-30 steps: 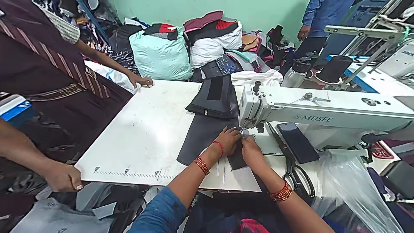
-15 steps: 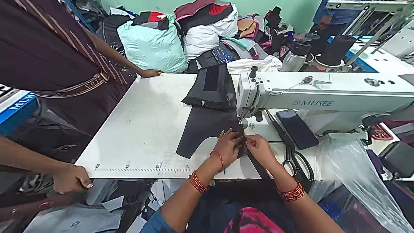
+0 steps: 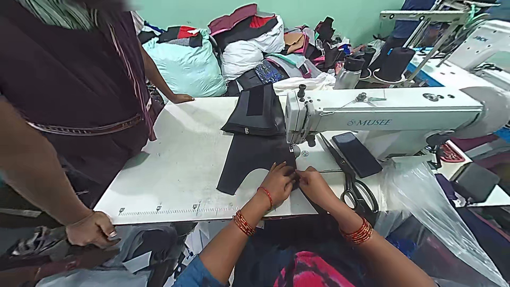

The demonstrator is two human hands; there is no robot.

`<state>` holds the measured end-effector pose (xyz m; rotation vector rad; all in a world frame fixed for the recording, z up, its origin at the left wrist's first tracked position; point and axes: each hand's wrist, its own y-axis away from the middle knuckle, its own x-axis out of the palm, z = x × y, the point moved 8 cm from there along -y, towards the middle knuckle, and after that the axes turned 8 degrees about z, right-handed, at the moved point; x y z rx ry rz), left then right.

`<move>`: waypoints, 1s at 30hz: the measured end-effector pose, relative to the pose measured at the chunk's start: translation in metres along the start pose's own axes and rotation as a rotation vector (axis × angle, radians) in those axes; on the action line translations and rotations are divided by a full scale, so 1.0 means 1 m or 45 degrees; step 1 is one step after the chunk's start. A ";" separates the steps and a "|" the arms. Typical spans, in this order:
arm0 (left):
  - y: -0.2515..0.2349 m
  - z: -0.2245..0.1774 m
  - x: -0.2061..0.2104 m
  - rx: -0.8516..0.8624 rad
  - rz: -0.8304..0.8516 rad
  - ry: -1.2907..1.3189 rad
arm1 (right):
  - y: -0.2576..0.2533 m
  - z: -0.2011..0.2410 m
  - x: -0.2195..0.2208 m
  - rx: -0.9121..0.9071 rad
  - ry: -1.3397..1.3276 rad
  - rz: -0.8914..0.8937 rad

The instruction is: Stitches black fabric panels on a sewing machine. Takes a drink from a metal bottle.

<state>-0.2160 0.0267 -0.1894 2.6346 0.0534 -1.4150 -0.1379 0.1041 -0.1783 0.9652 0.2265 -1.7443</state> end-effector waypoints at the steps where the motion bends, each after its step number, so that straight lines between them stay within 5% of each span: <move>1: 0.001 -0.001 0.000 0.044 -0.026 -0.007 | 0.001 0.002 0.000 0.007 0.028 0.004; 14: 0.007 -0.002 -0.005 0.188 -0.115 0.020 | 0.010 0.003 0.013 -0.047 0.059 -0.063; 18: -0.004 0.004 -0.023 0.061 -0.024 0.101 | 0.009 0.007 0.022 -0.050 0.240 -0.073; 24: -0.028 -0.007 -0.011 0.002 0.233 -0.213 | 0.011 0.009 0.026 -0.049 0.321 -0.141; 30: -0.015 0.003 -0.015 0.159 0.006 -0.101 | 0.002 0.007 0.024 -0.009 0.325 -0.100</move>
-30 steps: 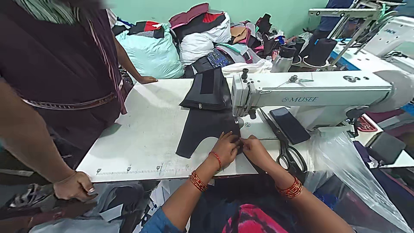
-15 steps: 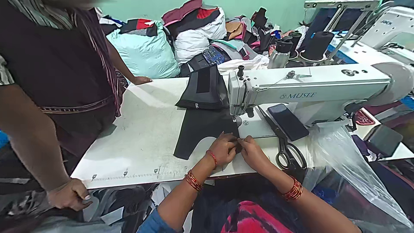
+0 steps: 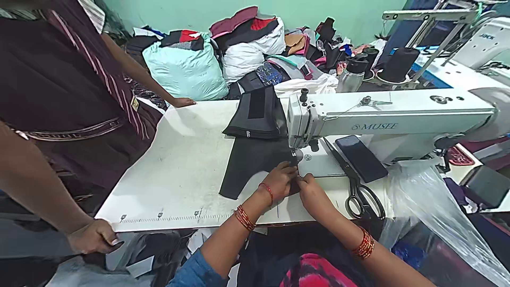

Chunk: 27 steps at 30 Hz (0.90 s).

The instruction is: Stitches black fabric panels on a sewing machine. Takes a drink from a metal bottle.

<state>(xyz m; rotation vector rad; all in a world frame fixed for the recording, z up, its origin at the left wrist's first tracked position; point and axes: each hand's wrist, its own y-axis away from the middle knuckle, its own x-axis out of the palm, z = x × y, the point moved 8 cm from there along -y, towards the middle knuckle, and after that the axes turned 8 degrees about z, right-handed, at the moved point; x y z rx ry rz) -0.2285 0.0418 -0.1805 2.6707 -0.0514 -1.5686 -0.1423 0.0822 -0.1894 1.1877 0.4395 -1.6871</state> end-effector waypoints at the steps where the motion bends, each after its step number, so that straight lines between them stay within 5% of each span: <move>1: 0.000 0.002 0.000 -0.013 0.005 0.013 | -0.002 0.000 -0.001 0.001 -0.004 -0.005; 16: -0.034 0.036 -0.017 -0.079 0.072 -0.026 | -0.047 -0.005 -0.019 0.128 -0.073 0.117; 27: -0.005 0.023 -0.005 -0.210 -0.136 0.248 | -0.016 -0.032 -0.021 0.062 -0.471 -0.102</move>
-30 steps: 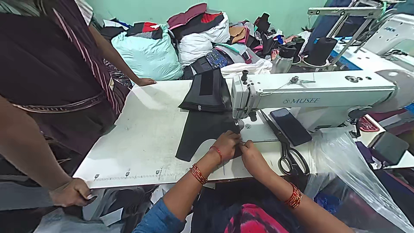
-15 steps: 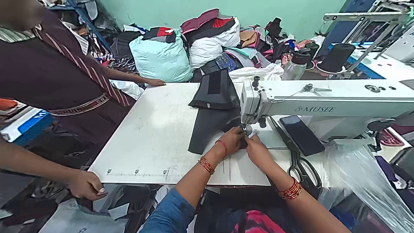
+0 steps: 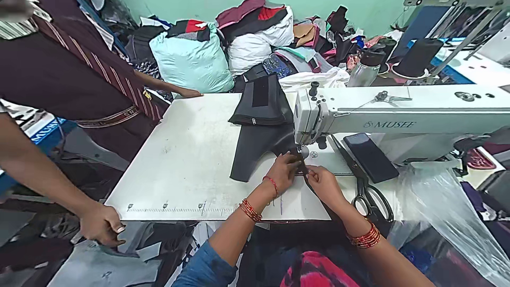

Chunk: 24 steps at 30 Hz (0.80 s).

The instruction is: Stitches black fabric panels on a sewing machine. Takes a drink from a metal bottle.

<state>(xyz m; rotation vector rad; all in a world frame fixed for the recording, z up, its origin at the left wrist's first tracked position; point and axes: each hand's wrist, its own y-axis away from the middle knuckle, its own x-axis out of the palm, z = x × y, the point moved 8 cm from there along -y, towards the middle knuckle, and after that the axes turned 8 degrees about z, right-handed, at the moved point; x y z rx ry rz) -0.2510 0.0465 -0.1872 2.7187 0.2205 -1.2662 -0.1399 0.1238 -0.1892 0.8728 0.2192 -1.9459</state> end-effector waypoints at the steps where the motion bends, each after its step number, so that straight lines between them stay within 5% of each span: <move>1: 0.001 -0.001 0.002 -0.009 0.027 -0.013 | 0.001 -0.001 0.000 0.007 -0.023 0.015; 11: 0.007 -0.008 0.008 0.065 0.038 -0.109 | 0.008 -0.001 0.002 -0.017 -0.050 0.033; 20: 0.010 -0.009 0.004 0.105 -0.046 -0.050 | 0.013 0.018 0.021 0.033 0.416 0.301; 24: 0.007 -0.009 0.008 0.003 0.131 -0.142 | 0.014 0.019 0.025 0.033 0.473 0.324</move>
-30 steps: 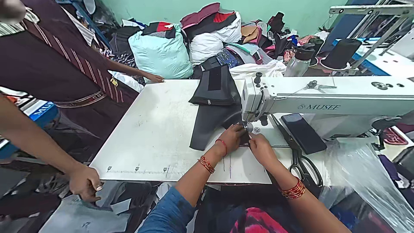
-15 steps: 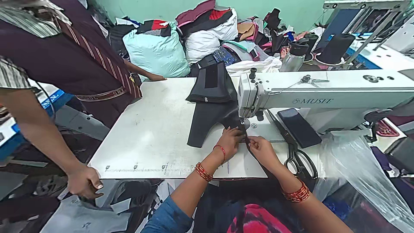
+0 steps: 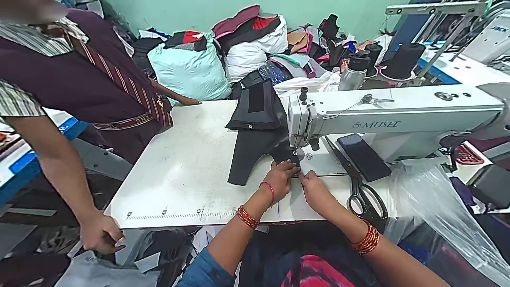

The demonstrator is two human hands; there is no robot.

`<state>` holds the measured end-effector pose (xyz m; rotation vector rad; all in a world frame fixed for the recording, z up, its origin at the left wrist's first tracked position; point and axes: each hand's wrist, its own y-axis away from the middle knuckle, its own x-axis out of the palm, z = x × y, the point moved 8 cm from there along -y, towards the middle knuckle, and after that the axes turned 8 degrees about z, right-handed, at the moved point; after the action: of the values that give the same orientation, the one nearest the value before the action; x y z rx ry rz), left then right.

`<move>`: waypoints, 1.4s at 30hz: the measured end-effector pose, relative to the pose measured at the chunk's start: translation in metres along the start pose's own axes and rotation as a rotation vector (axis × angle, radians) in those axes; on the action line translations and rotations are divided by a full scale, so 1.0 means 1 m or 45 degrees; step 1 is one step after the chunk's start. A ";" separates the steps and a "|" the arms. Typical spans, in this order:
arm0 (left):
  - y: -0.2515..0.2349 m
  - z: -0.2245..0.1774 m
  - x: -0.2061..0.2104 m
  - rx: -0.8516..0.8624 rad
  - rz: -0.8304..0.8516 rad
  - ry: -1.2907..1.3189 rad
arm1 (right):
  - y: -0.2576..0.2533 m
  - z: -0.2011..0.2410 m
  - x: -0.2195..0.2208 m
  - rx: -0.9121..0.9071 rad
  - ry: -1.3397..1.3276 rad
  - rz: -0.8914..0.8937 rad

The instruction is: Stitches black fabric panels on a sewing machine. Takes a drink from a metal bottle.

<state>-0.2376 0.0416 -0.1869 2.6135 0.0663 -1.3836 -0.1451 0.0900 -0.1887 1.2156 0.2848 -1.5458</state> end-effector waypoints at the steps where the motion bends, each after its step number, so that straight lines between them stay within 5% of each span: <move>1: -0.001 0.000 0.001 0.002 0.018 -0.021 | 0.000 0.000 0.000 0.008 0.004 0.009; 21: -0.039 0.033 -0.027 0.130 -0.058 -0.023 | -0.047 0.004 -0.022 0.066 -0.066 0.046; 42: -0.032 0.022 -0.024 0.064 -0.090 -0.153 | -0.049 0.002 -0.024 0.084 -0.085 -0.039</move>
<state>-0.2731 0.0703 -0.1838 2.5848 0.1097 -1.5836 -0.1897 0.1209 -0.1879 1.2129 0.2110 -1.6296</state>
